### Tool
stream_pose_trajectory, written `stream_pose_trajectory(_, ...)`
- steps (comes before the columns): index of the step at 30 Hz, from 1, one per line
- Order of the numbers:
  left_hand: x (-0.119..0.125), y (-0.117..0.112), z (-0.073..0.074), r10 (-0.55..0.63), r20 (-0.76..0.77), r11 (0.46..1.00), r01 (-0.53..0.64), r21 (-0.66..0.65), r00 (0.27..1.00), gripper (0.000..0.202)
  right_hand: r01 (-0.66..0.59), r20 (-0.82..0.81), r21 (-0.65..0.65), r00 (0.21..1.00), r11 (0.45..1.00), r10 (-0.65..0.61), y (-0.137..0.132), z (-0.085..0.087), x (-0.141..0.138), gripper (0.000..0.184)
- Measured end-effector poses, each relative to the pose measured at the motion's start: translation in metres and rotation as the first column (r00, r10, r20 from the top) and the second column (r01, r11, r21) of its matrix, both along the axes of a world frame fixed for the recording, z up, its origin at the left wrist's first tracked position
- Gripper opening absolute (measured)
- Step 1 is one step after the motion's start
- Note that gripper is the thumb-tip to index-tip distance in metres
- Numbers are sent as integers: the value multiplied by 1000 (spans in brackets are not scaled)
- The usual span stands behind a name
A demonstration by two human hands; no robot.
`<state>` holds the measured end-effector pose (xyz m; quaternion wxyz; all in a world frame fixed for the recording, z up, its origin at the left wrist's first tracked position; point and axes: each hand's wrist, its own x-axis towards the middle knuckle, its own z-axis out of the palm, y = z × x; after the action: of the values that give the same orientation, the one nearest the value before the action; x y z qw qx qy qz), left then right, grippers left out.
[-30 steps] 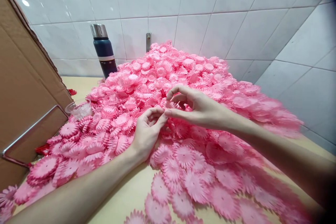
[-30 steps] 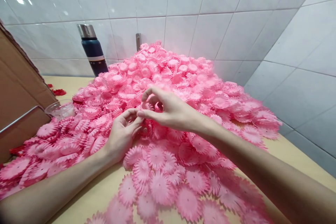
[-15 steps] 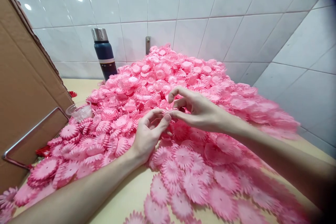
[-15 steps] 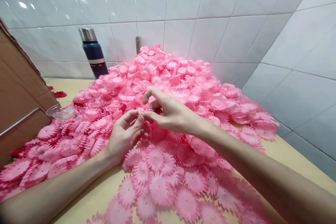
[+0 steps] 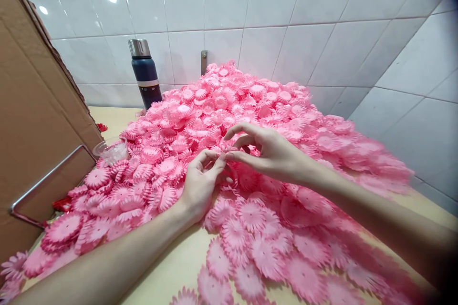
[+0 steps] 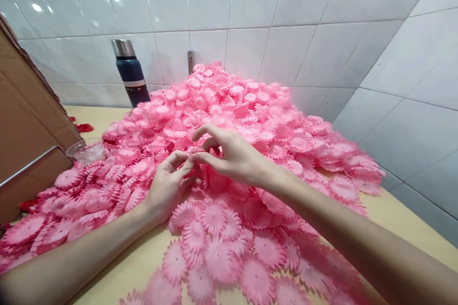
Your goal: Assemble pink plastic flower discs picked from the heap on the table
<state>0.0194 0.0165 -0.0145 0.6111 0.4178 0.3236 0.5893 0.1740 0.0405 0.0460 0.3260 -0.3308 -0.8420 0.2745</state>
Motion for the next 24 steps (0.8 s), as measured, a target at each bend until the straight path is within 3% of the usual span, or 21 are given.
stream_pose_trajectory(5, 0, 1, -1, -9, 12, 1000, 9, 16, 1000, 19, 39, 58, 109, 997, 993, -46, -2, 5, 1, 22)
stream_pose_trajectory(18, 1, 2, -2, -4, 0, 1000, 4, 0, 1000, 29, 2, -5, -38, 1000, 999, -2, 1, -10, -2, 15)
stream_pose_trajectory(24, 0, 0, 0, -46, 58, 996, 50, -74, 997, 22, -41, 76, 86, 997, 995, 35, -2, -6, -3, 21)
